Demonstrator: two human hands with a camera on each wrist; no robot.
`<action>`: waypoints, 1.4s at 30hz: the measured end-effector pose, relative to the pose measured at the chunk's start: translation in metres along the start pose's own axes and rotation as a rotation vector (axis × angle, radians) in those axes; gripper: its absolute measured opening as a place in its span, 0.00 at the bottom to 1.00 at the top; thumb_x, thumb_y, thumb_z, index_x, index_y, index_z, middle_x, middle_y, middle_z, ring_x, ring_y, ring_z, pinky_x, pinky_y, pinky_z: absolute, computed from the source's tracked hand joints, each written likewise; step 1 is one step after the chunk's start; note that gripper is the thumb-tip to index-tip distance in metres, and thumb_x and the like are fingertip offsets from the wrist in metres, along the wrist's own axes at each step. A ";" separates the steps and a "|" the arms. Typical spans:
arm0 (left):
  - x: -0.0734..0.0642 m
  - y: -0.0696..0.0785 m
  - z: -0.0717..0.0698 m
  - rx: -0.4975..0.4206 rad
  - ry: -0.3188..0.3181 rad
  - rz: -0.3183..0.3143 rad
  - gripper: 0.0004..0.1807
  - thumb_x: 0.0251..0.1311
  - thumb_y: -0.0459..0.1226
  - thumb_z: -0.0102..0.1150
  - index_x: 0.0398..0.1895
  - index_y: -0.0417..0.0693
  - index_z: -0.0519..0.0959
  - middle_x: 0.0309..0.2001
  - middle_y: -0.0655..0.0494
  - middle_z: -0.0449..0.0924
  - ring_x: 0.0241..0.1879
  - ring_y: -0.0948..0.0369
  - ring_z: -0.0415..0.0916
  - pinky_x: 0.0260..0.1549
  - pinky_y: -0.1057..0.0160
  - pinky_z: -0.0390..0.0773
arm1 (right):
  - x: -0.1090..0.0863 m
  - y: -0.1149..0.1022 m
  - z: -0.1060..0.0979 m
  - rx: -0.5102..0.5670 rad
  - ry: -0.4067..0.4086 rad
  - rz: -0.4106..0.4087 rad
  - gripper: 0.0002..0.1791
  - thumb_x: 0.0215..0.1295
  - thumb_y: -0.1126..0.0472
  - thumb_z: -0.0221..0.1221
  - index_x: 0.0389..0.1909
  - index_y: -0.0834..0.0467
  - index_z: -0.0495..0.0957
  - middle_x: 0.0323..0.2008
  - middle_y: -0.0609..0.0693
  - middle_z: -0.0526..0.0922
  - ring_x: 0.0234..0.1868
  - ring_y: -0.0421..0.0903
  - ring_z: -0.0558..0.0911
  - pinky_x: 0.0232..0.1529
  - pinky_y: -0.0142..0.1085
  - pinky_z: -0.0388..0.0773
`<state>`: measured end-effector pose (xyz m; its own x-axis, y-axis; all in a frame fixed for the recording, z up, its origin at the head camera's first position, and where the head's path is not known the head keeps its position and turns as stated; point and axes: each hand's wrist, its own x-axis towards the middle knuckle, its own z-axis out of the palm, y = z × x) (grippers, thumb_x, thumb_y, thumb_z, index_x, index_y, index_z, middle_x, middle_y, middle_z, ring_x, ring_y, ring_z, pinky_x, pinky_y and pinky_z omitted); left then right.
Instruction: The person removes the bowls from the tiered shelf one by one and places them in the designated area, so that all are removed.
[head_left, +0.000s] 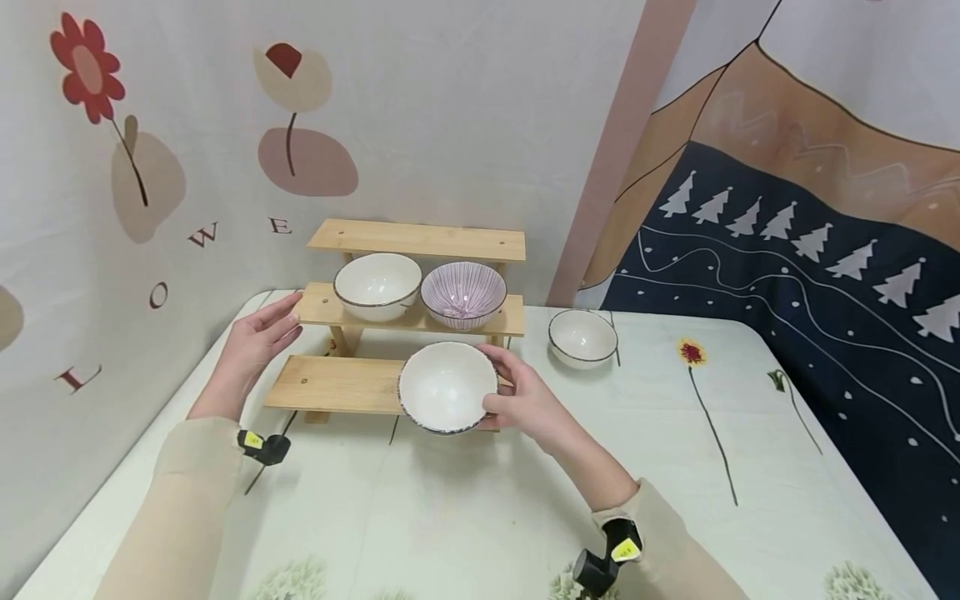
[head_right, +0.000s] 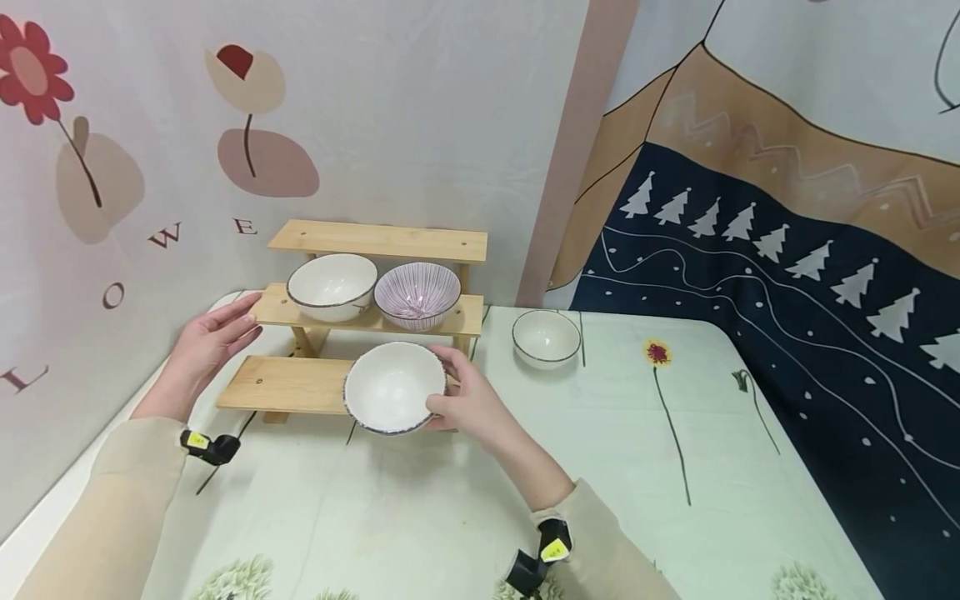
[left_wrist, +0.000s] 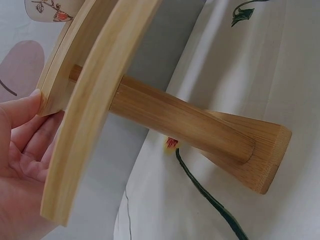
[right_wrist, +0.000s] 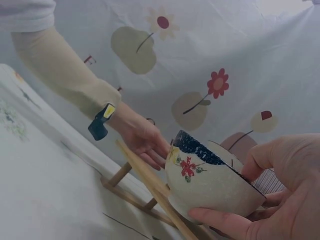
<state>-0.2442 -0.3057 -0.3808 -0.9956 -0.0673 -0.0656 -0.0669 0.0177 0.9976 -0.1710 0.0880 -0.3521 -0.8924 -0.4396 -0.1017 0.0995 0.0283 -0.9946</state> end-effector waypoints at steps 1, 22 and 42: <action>0.000 0.000 0.000 0.001 0.003 -0.001 0.38 0.68 0.44 0.59 0.77 0.48 0.57 0.80 0.51 0.48 0.64 0.77 0.70 0.57 0.80 0.74 | 0.000 0.000 -0.001 0.003 -0.002 -0.001 0.43 0.54 0.77 0.50 0.75 0.61 0.55 0.72 0.63 0.64 0.58 0.55 0.78 0.47 0.47 0.90; 0.000 -0.002 0.000 -0.036 0.007 0.013 0.38 0.67 0.43 0.60 0.77 0.46 0.57 0.80 0.49 0.50 0.47 0.85 0.76 0.56 0.79 0.76 | -0.016 0.003 -0.024 -0.034 0.047 0.016 0.44 0.54 0.76 0.48 0.76 0.61 0.53 0.70 0.63 0.64 0.57 0.54 0.78 0.46 0.47 0.90; 0.001 -0.001 -0.001 0.004 0.021 -0.006 0.37 0.68 0.44 0.60 0.77 0.50 0.58 0.80 0.51 0.50 0.61 0.78 0.72 0.57 0.79 0.75 | -0.030 0.005 -0.045 -0.056 0.092 0.020 0.43 0.54 0.76 0.48 0.76 0.60 0.54 0.72 0.63 0.61 0.62 0.59 0.75 0.48 0.49 0.90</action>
<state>-0.2452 -0.3068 -0.3819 -0.9935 -0.0886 -0.0709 -0.0730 0.0210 0.9971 -0.1635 0.1421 -0.3548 -0.9275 -0.3538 -0.1207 0.0954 0.0880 -0.9915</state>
